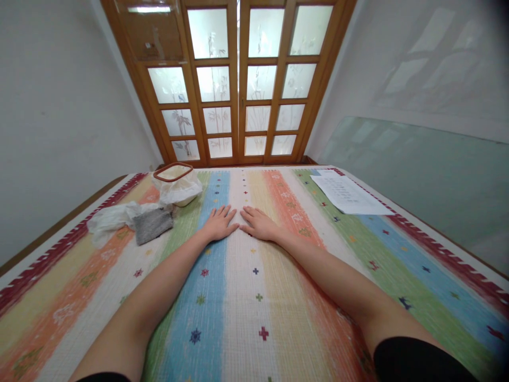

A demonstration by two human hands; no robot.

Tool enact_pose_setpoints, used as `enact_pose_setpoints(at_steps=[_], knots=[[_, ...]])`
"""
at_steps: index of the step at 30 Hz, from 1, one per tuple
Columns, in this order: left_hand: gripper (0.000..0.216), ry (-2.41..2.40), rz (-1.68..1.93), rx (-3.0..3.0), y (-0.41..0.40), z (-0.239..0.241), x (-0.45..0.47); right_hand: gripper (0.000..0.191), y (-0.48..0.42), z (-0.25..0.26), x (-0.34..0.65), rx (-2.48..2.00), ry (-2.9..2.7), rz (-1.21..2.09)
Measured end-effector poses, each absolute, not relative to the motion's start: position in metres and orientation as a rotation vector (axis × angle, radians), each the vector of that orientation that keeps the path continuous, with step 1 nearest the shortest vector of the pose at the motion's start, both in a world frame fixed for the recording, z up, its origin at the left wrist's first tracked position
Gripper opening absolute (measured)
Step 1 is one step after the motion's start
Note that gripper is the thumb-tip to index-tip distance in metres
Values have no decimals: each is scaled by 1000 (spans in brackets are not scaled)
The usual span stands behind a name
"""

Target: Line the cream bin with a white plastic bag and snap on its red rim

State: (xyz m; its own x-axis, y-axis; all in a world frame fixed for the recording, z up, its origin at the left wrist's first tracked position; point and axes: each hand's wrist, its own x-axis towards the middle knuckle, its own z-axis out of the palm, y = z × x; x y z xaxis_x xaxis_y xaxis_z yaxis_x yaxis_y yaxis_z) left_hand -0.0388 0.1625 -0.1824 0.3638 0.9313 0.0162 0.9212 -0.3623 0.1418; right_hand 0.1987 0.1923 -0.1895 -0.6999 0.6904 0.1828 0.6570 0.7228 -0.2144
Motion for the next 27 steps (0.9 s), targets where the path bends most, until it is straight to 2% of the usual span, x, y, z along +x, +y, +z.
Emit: enact_pose_setpoints(at_steps=[27], knots=[[78, 1646, 227, 2546, 161, -183, -42, 83, 187, -186, 195, -1146, -2689, 99]])
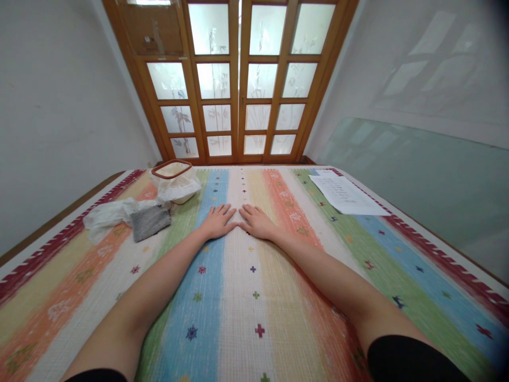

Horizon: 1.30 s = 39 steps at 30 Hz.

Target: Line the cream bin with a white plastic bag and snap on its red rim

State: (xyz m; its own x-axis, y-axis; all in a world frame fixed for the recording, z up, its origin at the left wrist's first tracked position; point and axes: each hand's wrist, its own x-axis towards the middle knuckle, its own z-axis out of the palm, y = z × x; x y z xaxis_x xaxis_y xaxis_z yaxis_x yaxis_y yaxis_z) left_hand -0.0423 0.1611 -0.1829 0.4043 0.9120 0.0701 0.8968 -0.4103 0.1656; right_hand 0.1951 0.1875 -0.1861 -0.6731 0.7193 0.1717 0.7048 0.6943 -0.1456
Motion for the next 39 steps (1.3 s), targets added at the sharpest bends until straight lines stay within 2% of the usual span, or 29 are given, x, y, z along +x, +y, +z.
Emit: enact_pose_setpoints(at_steps=[6, 17, 25, 39], knots=[[77, 1631, 240, 2569, 161, -183, -41, 82, 185, -184, 195, -1202, -2675, 23], [74, 1626, 223, 2564, 161, -183, -42, 72, 191, -189, 197, -1101, -2728, 113], [79, 1573, 126, 2591, 162, -183, -42, 75, 191, -187, 197, -1102, -2772, 121], [78, 1578, 168, 2592, 162, -185, -42, 82, 187, -185, 197, -1116, -2782, 148]])
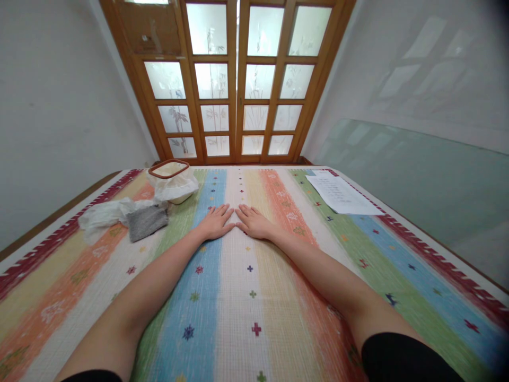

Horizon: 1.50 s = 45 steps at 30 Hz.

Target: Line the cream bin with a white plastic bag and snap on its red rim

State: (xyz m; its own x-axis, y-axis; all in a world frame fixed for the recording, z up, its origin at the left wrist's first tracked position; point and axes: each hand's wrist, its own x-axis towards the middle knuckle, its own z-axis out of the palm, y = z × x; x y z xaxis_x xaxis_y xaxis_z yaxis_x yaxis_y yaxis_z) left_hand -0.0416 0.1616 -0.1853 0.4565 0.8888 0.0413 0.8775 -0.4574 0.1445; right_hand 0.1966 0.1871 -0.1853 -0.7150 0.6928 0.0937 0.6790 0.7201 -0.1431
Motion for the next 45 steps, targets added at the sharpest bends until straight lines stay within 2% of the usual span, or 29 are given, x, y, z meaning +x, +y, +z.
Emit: enact_pose_setpoints(at_steps=[38, 45], knots=[[77, 1563, 209, 2573, 160, -179, -42, 85, 187, -183, 197, -1113, -2748, 175], [69, 1571, 227, 2588, 161, -181, -42, 74, 188, -186, 197, -1107, -2720, 144]])
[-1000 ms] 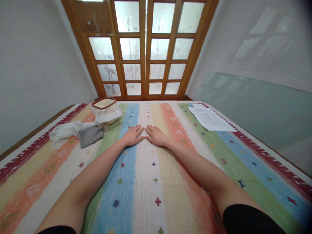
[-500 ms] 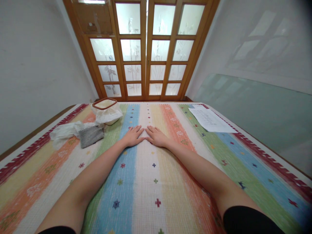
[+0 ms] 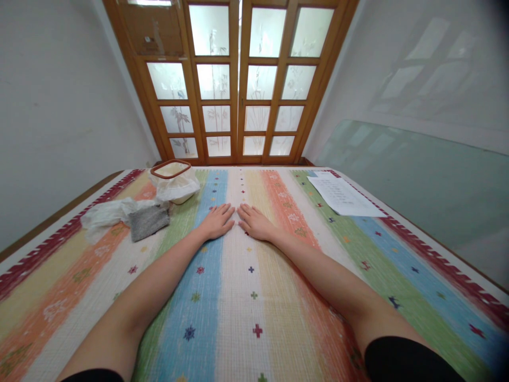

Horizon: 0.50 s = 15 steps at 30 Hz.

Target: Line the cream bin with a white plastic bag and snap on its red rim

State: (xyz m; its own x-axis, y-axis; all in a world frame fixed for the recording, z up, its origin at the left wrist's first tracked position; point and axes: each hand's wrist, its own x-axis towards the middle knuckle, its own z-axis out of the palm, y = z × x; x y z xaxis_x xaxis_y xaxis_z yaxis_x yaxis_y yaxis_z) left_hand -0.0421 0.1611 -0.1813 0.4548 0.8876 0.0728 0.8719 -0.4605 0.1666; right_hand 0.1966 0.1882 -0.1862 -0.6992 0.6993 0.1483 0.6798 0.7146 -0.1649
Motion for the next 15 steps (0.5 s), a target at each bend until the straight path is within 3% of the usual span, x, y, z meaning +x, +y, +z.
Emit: enact_pose_setpoints(at_steps=[9, 15], knots=[[69, 1518, 142, 2605, 163, -182, -42, 70, 192, -190, 196, -1096, -2770, 191], [52, 1559, 553, 2635, 165, -171, -46, 50, 190, -178, 197, -987, -2534, 204]])
